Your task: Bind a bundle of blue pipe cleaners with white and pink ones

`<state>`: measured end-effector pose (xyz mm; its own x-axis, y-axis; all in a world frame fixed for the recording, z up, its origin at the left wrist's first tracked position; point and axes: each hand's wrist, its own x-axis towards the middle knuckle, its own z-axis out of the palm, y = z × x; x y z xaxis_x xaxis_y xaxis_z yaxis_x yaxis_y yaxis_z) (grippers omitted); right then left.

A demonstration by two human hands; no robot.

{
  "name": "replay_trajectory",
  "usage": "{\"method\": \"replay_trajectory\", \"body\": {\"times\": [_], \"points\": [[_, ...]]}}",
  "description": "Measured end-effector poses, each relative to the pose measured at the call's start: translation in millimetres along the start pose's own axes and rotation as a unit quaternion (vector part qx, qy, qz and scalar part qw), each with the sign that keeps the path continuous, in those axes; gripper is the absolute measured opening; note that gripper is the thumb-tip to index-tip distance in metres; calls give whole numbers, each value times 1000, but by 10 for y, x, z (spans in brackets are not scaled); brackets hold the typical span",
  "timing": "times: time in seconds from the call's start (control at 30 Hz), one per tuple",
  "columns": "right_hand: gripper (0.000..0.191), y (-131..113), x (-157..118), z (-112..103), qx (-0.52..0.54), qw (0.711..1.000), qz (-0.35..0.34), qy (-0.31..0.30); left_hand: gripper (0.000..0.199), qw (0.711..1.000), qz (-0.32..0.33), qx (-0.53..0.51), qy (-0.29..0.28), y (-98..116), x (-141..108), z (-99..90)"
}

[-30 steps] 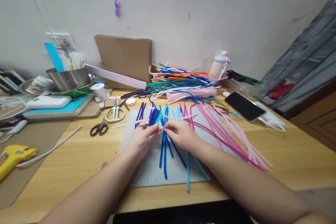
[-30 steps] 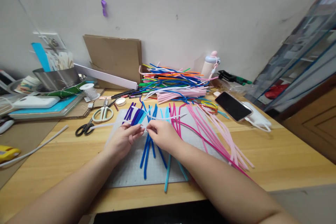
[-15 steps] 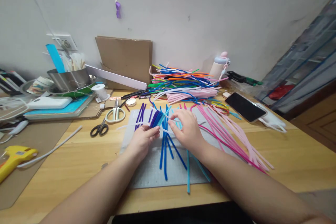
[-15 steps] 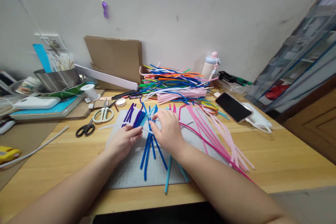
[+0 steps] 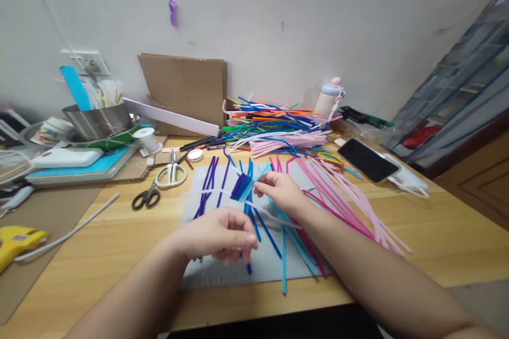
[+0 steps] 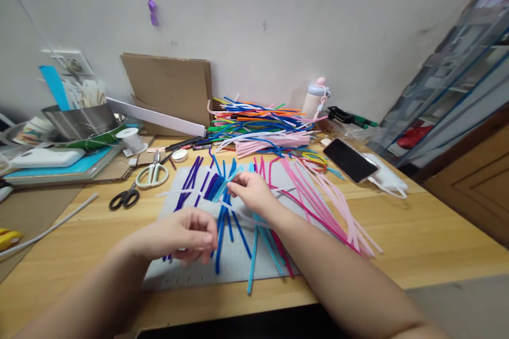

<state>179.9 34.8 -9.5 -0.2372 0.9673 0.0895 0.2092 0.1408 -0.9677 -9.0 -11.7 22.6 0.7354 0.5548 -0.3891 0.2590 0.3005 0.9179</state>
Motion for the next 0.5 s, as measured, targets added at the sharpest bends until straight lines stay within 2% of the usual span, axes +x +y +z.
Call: {"method": "replay_trajectory", "body": {"times": [0.03,0.07,0.13,0.17,0.2,0.23,0.27,0.37,0.43,0.5], "points": [[15,-12,-14,1,-13,1000,0,-18,20,995,64,-9,76,49,-49,-5],[15,-28,-33,7,-30,999,-2,-37,19,978,126,-1,169,92,-86,-19],[13,-66,-86,32,-75,995,-22,-70,14,905,215,100,352,153,-124,-67],[13,-86,-116,49,-99,991,-39,-82,12,860,243,176,412,167,-127,-94],[13,-103,-146,67,-122,987,-59,-92,11,827,258,245,436,168,-119,-119],[13,-117,-173,84,-140,982,-78,-101,13,813,261,295,429,155,-102,-138],[13,-126,-197,100,-155,978,-92,-109,16,817,252,325,403,129,-77,-150],[13,-114,-230,135,-166,975,-90,-119,19,882,176,302,317,3,33,-148],[10,-85,-219,149,-143,980,-68,-117,20,909,148,229,316,-78,111,-137],[5,-56,-193,157,-92,988,-41,-119,17,923,127,192,309,-130,174,-139]]}}
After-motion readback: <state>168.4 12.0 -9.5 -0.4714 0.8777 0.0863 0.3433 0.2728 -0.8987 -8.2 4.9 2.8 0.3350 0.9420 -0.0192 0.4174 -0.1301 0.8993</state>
